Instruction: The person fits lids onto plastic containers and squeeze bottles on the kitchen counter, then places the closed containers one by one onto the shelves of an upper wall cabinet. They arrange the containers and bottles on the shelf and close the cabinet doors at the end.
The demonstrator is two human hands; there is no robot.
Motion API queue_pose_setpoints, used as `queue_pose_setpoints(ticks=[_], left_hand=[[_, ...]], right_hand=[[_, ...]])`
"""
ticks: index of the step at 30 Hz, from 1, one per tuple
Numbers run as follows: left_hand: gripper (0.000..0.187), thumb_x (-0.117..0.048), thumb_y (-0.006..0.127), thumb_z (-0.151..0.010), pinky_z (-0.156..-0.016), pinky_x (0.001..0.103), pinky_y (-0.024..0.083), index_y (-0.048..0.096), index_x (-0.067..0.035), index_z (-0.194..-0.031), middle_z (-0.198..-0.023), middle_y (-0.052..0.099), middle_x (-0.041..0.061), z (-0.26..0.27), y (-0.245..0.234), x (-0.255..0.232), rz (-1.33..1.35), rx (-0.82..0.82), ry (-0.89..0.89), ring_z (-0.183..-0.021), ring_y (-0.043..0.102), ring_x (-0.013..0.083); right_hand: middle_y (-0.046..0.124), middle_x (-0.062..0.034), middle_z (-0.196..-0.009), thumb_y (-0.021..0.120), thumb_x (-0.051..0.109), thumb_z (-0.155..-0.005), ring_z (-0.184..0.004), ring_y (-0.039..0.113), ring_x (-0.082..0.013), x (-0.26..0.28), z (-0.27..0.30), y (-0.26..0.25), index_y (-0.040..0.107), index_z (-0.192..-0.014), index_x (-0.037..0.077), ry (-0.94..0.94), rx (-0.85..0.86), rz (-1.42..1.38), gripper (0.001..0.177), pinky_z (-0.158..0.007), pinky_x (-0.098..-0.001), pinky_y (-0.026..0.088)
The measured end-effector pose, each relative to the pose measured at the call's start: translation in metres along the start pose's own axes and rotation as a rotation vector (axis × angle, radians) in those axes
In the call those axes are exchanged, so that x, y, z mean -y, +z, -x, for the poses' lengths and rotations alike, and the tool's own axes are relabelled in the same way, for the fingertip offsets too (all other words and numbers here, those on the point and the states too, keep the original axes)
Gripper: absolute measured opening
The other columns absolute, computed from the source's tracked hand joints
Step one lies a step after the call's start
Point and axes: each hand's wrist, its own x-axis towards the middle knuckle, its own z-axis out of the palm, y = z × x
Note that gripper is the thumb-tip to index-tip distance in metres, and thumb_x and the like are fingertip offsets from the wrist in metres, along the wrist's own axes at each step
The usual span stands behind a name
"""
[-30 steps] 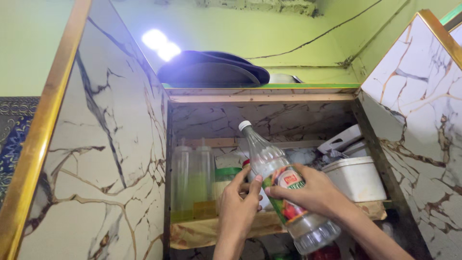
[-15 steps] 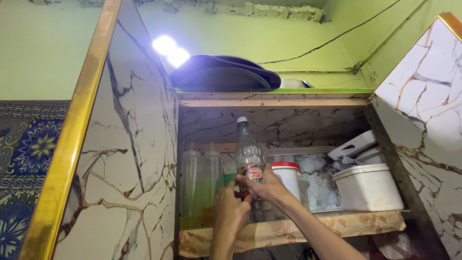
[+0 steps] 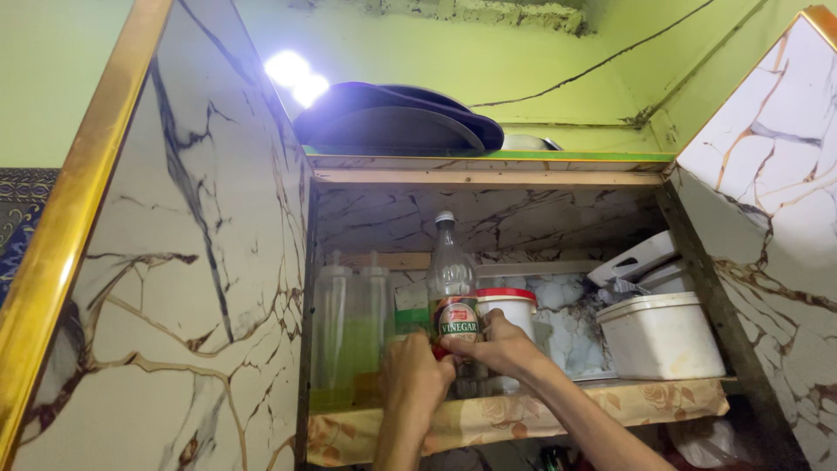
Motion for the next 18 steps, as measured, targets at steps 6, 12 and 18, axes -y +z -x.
queue_pose_setpoints(ticks=[6, 12, 18], left_hand=[[0.023, -0.022, 0.075, -0.082, -0.085, 0.051, 0.056, 0.072, -0.008, -0.1, -0.106, 0.071, 0.017, 0.012, -0.004, 0.001, -0.056, -0.115, -0.033, -0.103, 0.069, 0.0384], [0.023, -0.013, 0.075, -0.082, -0.088, 0.047, 0.056, 0.069, -0.007, -0.103, -0.115, 0.064, 0.017, 0.015, -0.015, 0.015, -0.184, -0.217, -0.066, -0.108, 0.066, 0.0369], [0.063, -0.012, 0.083, -0.078, -0.092, 0.045, 0.056, 0.048, -0.005, -0.13, -0.121, 0.058, 0.016, 0.014, -0.037, 0.008, -0.13, -0.207, -0.216, -0.116, 0.062, 0.036]], right_hand=[[0.069, -0.0083, -0.078, 0.085, 0.039, -0.078, -0.056, 0.055, -0.0159, 0.012, 0.006, 0.016, 0.065, -0.133, 0.011, 0.131, 0.107, -0.179, 0.066, -0.047, -0.0321, 0.04], [0.07, -0.0036, -0.07, 0.079, 0.026, -0.085, -0.051, 0.058, -0.015, 0.03, -0.014, 0.064, 0.065, -0.132, 0.006, 0.111, 0.198, -0.302, 0.052, -0.041, -0.0304, 0.043], [0.07, -0.0087, -0.088, 0.077, 0.022, -0.087, -0.057, 0.066, -0.0177, 0.033, -0.03, 0.075, 0.057, -0.14, 0.006, 0.119, 0.358, -0.404, 0.059, -0.052, -0.0307, 0.059]])
